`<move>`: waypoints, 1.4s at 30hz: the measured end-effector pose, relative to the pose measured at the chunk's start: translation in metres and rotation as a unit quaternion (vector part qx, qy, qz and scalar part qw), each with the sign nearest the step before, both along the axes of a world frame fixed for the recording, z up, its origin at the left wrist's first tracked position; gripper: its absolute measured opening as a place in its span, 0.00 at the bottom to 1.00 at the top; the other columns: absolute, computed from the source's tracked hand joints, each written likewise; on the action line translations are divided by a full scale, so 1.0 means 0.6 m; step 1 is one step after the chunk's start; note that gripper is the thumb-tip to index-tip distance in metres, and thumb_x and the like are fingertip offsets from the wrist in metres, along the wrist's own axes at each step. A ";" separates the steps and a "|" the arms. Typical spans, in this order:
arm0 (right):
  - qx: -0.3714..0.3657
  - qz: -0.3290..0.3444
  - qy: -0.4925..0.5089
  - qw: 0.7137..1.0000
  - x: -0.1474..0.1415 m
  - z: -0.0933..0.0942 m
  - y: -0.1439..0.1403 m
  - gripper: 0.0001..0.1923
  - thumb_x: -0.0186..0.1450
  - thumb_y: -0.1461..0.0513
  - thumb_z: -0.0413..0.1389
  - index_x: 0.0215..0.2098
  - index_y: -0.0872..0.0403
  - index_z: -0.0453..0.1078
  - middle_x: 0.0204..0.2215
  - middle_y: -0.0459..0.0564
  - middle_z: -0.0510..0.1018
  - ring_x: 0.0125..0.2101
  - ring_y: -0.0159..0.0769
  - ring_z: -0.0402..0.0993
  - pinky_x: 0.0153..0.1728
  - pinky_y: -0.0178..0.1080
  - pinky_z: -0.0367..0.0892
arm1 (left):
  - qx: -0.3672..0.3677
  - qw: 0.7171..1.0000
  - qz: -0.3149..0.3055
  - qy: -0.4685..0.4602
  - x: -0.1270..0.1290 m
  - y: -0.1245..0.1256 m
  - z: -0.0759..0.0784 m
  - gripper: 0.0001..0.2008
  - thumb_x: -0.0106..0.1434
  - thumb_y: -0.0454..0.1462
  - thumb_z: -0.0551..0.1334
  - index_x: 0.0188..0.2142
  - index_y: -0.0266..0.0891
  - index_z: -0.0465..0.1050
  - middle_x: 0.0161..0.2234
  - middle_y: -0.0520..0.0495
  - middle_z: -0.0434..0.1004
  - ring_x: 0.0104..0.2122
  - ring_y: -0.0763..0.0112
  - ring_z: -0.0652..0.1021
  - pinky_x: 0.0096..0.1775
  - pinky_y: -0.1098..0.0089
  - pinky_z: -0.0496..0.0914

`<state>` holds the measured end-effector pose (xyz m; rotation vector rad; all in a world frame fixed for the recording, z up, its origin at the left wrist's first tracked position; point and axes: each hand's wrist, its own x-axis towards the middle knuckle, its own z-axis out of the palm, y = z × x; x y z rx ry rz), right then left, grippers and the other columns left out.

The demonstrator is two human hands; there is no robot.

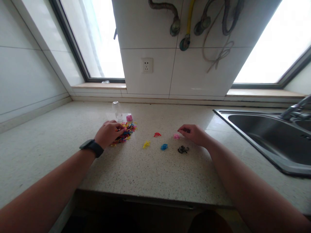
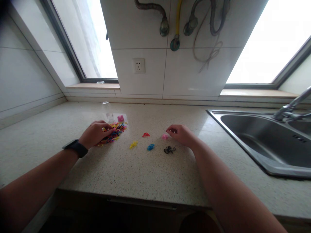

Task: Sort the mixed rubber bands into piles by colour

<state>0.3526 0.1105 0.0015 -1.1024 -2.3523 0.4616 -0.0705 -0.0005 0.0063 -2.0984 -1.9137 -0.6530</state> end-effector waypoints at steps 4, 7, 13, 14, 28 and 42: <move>-0.002 0.001 -0.010 1.000 0.000 -0.002 0.001 0.15 0.66 0.54 0.54 0.39 0.54 0.78 0.29 0.50 0.79 0.28 0.33 0.70 0.31 0.36 0.62 | -0.002 1.000 0.006 0.004 -0.001 0.002 -0.002 0.17 0.65 0.50 0.61 0.36 0.41 0.82 0.36 0.44 0.78 0.37 0.62 0.76 0.47 0.61 0.66; -0.003 0.006 -0.011 1.000 -0.001 0.000 -0.001 0.14 0.66 0.55 0.54 0.39 0.54 0.78 0.30 0.50 0.80 0.28 0.33 0.71 0.32 0.36 0.63 | -0.009 1.000 0.002 0.001 -0.007 0.005 -0.006 0.18 0.65 0.50 0.60 0.36 0.41 0.82 0.35 0.44 0.78 0.37 0.62 0.75 0.48 0.60 0.65; -0.007 0.002 -0.022 1.000 0.000 0.001 -0.001 0.13 0.66 0.56 0.54 0.39 0.53 0.79 0.31 0.49 0.80 0.29 0.33 0.72 0.33 0.36 0.64 | 0.021 0.999 0.005 -0.029 -0.012 0.008 -0.006 0.16 0.64 0.49 0.61 0.37 0.42 0.81 0.37 0.44 0.78 0.39 0.60 0.75 0.50 0.59 0.65; -0.008 0.003 -0.023 1.000 0.000 0.000 -0.001 0.13 0.66 0.56 0.54 0.40 0.53 0.79 0.31 0.50 0.80 0.30 0.33 0.73 0.33 0.36 0.64 | 0.021 0.999 0.001 -0.042 -0.010 0.007 -0.003 0.16 0.64 0.49 0.61 0.38 0.42 0.81 0.38 0.44 0.79 0.39 0.61 0.75 0.50 0.60 0.65; -0.002 0.007 -0.031 0.999 -0.002 0.002 0.001 0.13 0.66 0.57 0.55 0.40 0.54 0.79 0.32 0.50 0.81 0.30 0.34 0.73 0.33 0.36 0.64 | -0.001 0.924 -0.036 -0.382 0.048 -0.013 0.037 0.18 0.62 0.47 0.63 0.42 0.34 0.72 0.29 0.48 0.75 0.27 0.71 0.74 0.28 0.72 0.68; 0.017 0.021 -0.035 0.999 -0.009 0.013 -0.013 0.12 0.66 0.59 0.54 0.40 0.54 0.79 0.32 0.49 0.81 0.30 0.32 0.73 0.33 0.35 0.61 | -0.089 0.928 -0.192 -0.306 0.189 -0.030 0.004 0.10 0.67 0.43 0.60 0.43 0.39 0.71 0.37 0.46 0.76 0.36 0.69 0.75 0.37 0.68 0.71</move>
